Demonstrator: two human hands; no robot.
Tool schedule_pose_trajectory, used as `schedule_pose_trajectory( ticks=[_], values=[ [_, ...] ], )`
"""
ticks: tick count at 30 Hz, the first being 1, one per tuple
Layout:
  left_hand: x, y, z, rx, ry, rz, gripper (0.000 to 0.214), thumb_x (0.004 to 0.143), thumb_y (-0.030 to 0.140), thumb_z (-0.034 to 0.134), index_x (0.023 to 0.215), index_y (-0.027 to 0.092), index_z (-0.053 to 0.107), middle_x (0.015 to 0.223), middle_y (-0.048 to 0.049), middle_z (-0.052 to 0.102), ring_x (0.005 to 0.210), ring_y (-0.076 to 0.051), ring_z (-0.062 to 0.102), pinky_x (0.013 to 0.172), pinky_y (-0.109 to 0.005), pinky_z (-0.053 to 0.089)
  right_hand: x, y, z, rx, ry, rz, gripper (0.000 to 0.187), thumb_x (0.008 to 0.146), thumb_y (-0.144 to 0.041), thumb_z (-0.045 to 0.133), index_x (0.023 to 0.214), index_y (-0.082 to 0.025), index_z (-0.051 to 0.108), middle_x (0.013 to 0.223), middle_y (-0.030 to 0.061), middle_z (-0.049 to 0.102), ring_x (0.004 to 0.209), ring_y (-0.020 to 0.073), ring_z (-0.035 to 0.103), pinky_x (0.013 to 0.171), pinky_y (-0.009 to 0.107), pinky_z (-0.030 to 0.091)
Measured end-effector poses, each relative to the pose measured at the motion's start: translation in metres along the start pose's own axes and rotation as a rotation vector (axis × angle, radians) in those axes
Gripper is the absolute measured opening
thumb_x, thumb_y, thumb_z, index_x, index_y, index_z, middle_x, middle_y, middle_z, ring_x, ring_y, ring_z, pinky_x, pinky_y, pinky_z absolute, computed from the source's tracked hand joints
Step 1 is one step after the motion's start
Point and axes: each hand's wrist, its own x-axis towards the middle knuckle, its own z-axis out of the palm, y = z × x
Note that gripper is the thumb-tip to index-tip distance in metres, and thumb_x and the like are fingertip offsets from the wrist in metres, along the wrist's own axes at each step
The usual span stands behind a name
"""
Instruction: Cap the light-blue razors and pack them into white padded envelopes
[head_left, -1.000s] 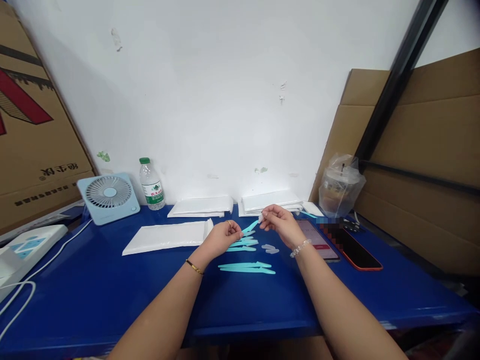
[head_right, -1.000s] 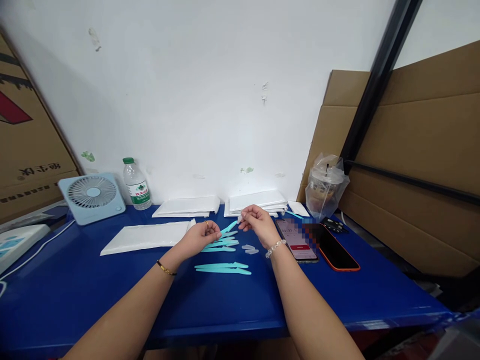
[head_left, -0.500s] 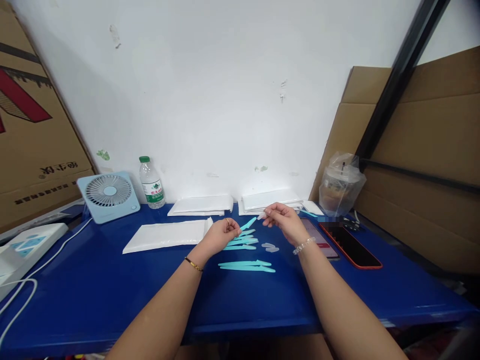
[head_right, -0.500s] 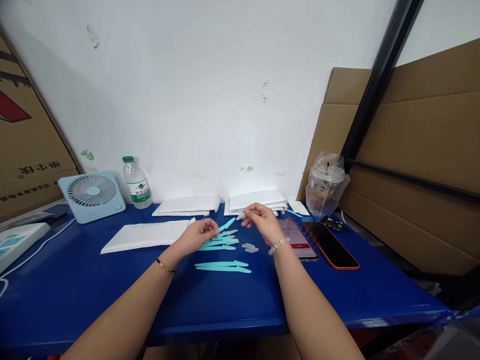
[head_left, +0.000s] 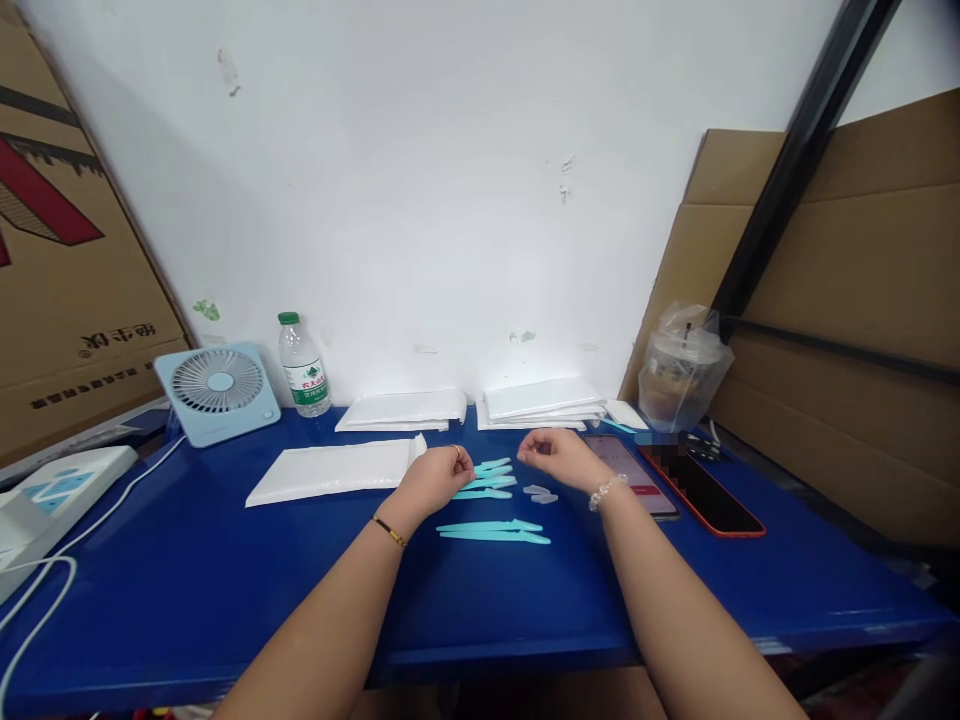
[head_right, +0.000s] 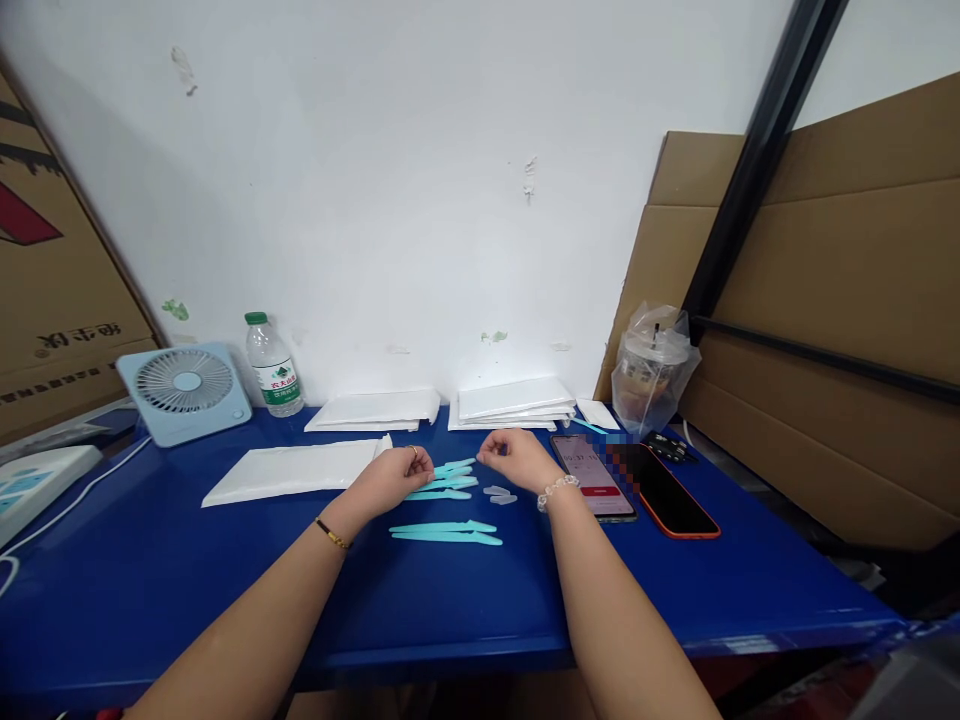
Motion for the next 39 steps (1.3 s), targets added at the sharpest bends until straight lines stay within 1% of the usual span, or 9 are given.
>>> schedule_pose_trajectory(
  ticks=[5, 10, 13, 17, 21, 24, 26, 30, 39],
  values=[
    [-0.005, 0.009, -0.002, 0.19, 0.06, 0.113, 0.021, 0.07, 0.035, 0.061, 0.086, 0.021, 0.063, 0.089, -0.0033, 0.06, 0.083, -0.019, 0.055, 0.068, -0.026, 0.039, -0.003, 0.01, -0.006, -0.227, -0.23, 0.12, 0.014, 0.061, -0.029, 0.068, 0.066, -0.016, 0.066, 0.065, 0.0026, 0.066, 0.059, 0.0136, 0.058, 0.051, 0.021, 0.041],
    [-0.014, 0.023, 0.001, 0.155, -0.232, 0.285, 0.028, 0.067, 0.044, 0.065, 0.086, 0.023, 0.066, 0.086, -0.0016, 0.061, 0.079, -0.017, 0.055, 0.064, -0.024, 0.039, -0.002, 0.009, 0.003, -0.278, -0.249, 0.12, 0.007, 0.063, -0.023, 0.065, 0.063, -0.016, 0.064, 0.065, 0.003, 0.067, 0.059, 0.0134, 0.058, 0.051, 0.02, 0.04],
    [-0.016, 0.025, 0.006, 0.159, -0.285, 0.267, 0.017, 0.071, 0.038, 0.061, 0.077, 0.023, 0.066, 0.077, -0.0001, 0.063, 0.071, -0.015, 0.055, 0.06, -0.023, 0.037, -0.001, 0.009, 0.002, -0.265, -0.153, 0.096, 0.007, 0.066, -0.023, 0.062, 0.064, -0.016, 0.061, 0.066, 0.003, 0.066, 0.059, 0.0133, 0.058, 0.052, 0.021, 0.04],
    [-0.014, 0.021, 0.009, 0.107, -0.23, 0.243, 0.014, 0.074, 0.032, 0.056, 0.073, 0.021, 0.064, 0.073, -0.0003, 0.063, 0.065, -0.014, 0.054, 0.058, -0.023, 0.036, 0.001, 0.008, -0.005, -0.013, 0.069, 0.091, 0.01, 0.073, -0.026, 0.058, 0.075, -0.017, 0.06, 0.065, 0.0009, 0.064, 0.052, 0.0103, 0.057, 0.052, 0.02, 0.043],
    [-0.009, 0.018, 0.003, -0.08, -0.095, 0.106, 0.023, 0.078, 0.039, 0.049, 0.082, 0.019, 0.06, 0.071, -0.0005, 0.061, 0.061, -0.013, 0.052, 0.053, -0.022, 0.036, 0.002, 0.004, -0.009, 0.277, 0.252, 0.044, 0.02, 0.071, -0.033, 0.063, 0.082, -0.016, 0.063, 0.063, 0.0001, 0.061, 0.051, 0.0098, 0.055, 0.051, 0.021, 0.044],
    [-0.007, 0.018, -0.004, -0.128, -0.001, 0.048, 0.028, 0.078, 0.044, 0.048, 0.082, 0.018, 0.059, 0.069, -0.0001, 0.058, 0.059, -0.012, 0.049, 0.051, -0.022, 0.034, 0.001, -0.002, -0.009, 0.577, 0.214, 0.059, 0.031, 0.066, -0.037, 0.069, 0.086, -0.014, 0.063, 0.069, 0.0037, 0.064, 0.059, 0.0123, 0.06, 0.054, 0.023, 0.048],
    [-0.007, 0.018, -0.008, -0.143, 0.033, 0.036, 0.03, 0.078, 0.045, 0.048, 0.081, 0.018, 0.059, 0.069, -0.0001, 0.057, 0.06, -0.012, 0.049, 0.051, -0.022, 0.034, -0.001, -0.006, -0.01, 0.665, 0.189, 0.08, 0.032, 0.065, -0.041, 0.07, 0.079, -0.013, 0.063, 0.068, 0.0045, 0.064, 0.056, 0.0114, 0.059, 0.051, 0.022, 0.047],
    [-0.008, 0.018, -0.011, -0.164, 0.05, 0.028, 0.029, 0.077, 0.045, 0.049, 0.081, 0.018, 0.059, 0.07, -0.0002, 0.057, 0.061, -0.013, 0.049, 0.053, -0.022, 0.035, -0.004, -0.013, -0.011, 0.653, 0.157, 0.103, 0.032, 0.065, -0.043, 0.07, 0.068, -0.013, 0.061, 0.06, 0.002, 0.061, 0.045, 0.0074, 0.052, 0.041, 0.018, 0.039],
    [-0.007, 0.018, -0.011, -0.174, 0.037, 0.001, 0.031, 0.076, 0.047, 0.049, 0.081, 0.018, 0.059, 0.069, 0.0, 0.057, 0.06, -0.013, 0.048, 0.052, -0.022, 0.036, -0.007, -0.017, -0.008, 0.6, 0.065, 0.085, 0.033, 0.066, -0.044, 0.069, 0.071, -0.012, 0.062, 0.06, 0.0018, 0.061, 0.044, 0.0074, 0.052, 0.041, 0.019, 0.04]
  ],
)
